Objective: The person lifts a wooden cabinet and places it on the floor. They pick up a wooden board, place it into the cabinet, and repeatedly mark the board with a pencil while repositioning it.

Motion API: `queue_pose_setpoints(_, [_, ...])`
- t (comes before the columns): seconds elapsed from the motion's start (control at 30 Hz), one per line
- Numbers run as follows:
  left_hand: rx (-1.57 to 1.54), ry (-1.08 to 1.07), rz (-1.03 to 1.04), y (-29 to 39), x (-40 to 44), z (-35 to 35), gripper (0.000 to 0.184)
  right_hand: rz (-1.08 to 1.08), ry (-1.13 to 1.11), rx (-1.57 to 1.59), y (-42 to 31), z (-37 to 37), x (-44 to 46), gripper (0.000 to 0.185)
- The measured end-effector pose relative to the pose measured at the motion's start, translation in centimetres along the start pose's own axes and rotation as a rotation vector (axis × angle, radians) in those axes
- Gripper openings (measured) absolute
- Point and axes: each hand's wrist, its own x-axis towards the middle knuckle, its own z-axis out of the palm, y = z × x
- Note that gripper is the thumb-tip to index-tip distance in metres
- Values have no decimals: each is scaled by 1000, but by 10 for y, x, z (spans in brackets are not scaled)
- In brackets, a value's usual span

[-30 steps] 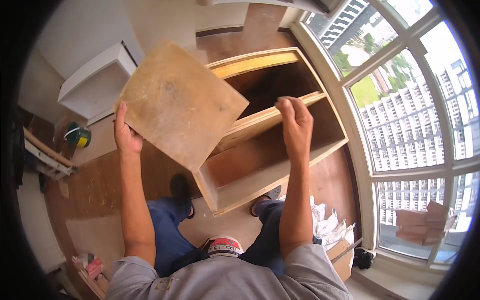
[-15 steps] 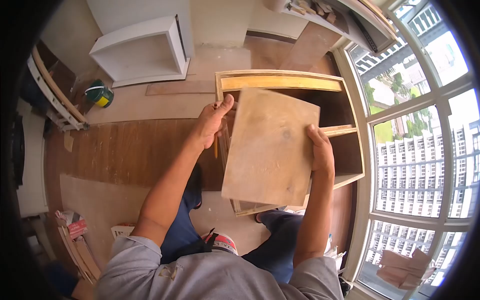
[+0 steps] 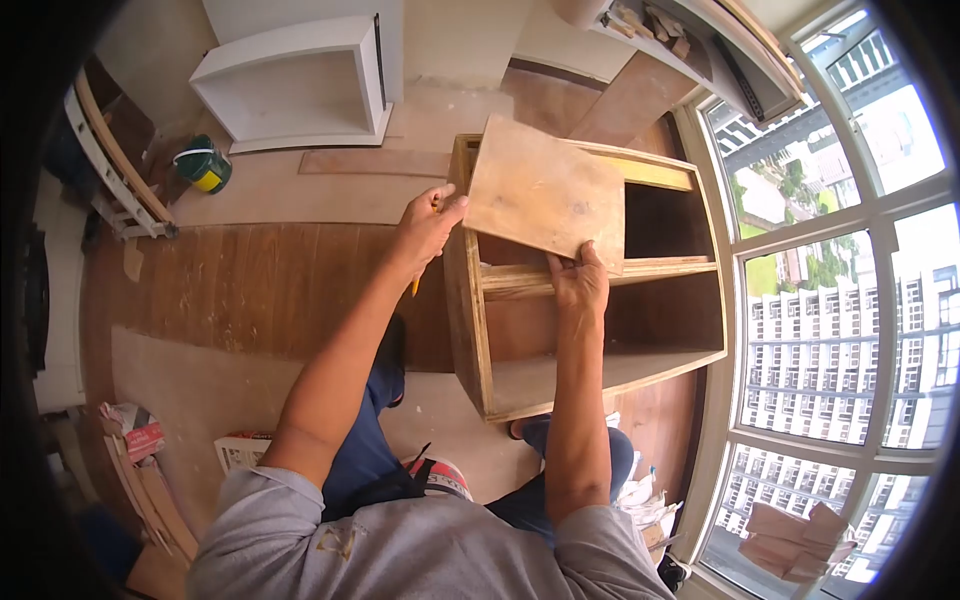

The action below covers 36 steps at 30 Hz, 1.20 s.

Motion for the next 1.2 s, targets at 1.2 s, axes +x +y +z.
queue_pose_setpoints(1.2, [546,211,224,-21,22,21,49,-419,-40,-1231,-92,-12,7,28])
